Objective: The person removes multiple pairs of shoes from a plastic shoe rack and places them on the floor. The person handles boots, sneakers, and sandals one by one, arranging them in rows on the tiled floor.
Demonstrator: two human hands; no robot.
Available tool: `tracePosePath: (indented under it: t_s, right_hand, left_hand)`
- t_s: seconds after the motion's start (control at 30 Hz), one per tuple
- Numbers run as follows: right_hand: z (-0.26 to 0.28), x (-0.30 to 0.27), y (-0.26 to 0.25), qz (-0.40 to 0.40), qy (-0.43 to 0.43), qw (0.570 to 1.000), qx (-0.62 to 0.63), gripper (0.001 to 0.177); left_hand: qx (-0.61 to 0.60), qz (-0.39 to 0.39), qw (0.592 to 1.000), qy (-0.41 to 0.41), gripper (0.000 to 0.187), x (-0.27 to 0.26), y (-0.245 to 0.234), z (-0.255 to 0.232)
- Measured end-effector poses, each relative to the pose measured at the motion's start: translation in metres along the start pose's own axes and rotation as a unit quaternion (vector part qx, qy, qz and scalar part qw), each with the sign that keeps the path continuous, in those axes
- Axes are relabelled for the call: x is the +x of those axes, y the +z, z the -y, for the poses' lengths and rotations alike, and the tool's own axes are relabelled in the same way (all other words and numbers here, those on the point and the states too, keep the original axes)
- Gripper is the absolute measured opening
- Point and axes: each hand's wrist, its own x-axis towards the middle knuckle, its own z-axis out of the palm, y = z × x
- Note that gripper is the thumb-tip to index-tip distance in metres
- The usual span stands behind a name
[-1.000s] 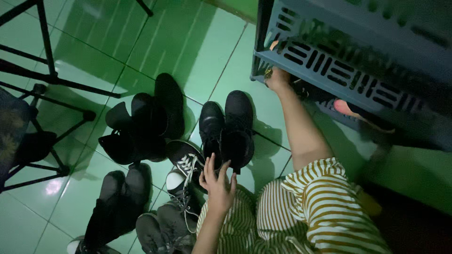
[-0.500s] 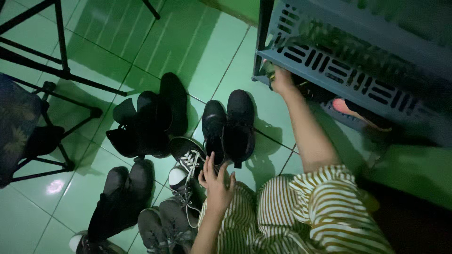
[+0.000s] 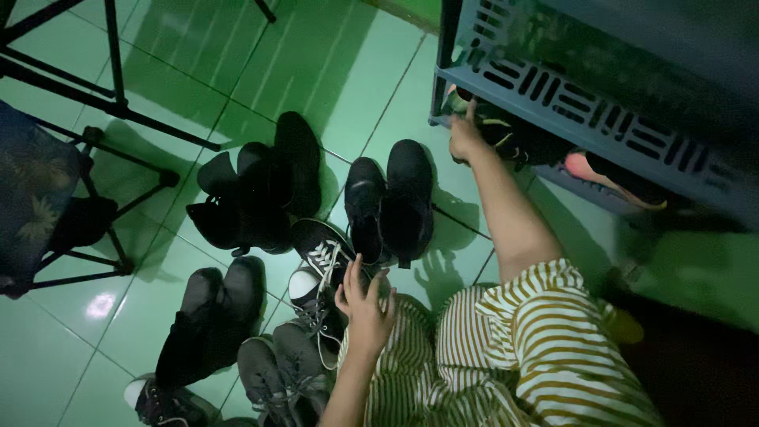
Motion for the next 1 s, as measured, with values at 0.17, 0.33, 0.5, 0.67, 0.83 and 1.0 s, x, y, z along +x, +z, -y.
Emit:
tracePosePath:
  t_s: [0.17,0.33,0.5,0.67,0.83,1.0]
  right_hand:
    - [-0.019,0.047,0.021,-0.054,-0.063,0.996,0.036,0.088]
    - [-0.035,0.029,0.021,-0.046,-0.061,0.996,0.045,0.064]
    - [-0.054,-0.056,0.037,0.022,-0.043,0.984,0.169,0.052]
    - [-0.108,-0.155,0.105,0.053,-0.151,0.987,-0.036,0.045]
    - [-0.138,-0.233,0.147,0.090,-0.231,0.964,-0.096,0.041]
    - [-0.139,-0.282,0.161,-0.043,-0.061,0.993,0.092,0.059]
  left_hand:
    - [0.006,0.016,0.999,-0.028,0.048,0.010,-0.008,0.004]
    - [0.001,-0.008,1.000,-0.012,0.043,0.012,0.003,0.003]
    - [-0.004,-0.007,1.000,-0.006,0.037,0.012,0.002,-0.002]
    - [-0.008,-0.026,0.999,0.018,0.037,0.003,-0.003,-0.005]
    - [-0.005,-0.053,0.998,0.019,0.038,-0.018,-0.012,0.001]
    - [-0.001,-0.081,0.996,0.031,0.039,-0.035,-0.028,0.003]
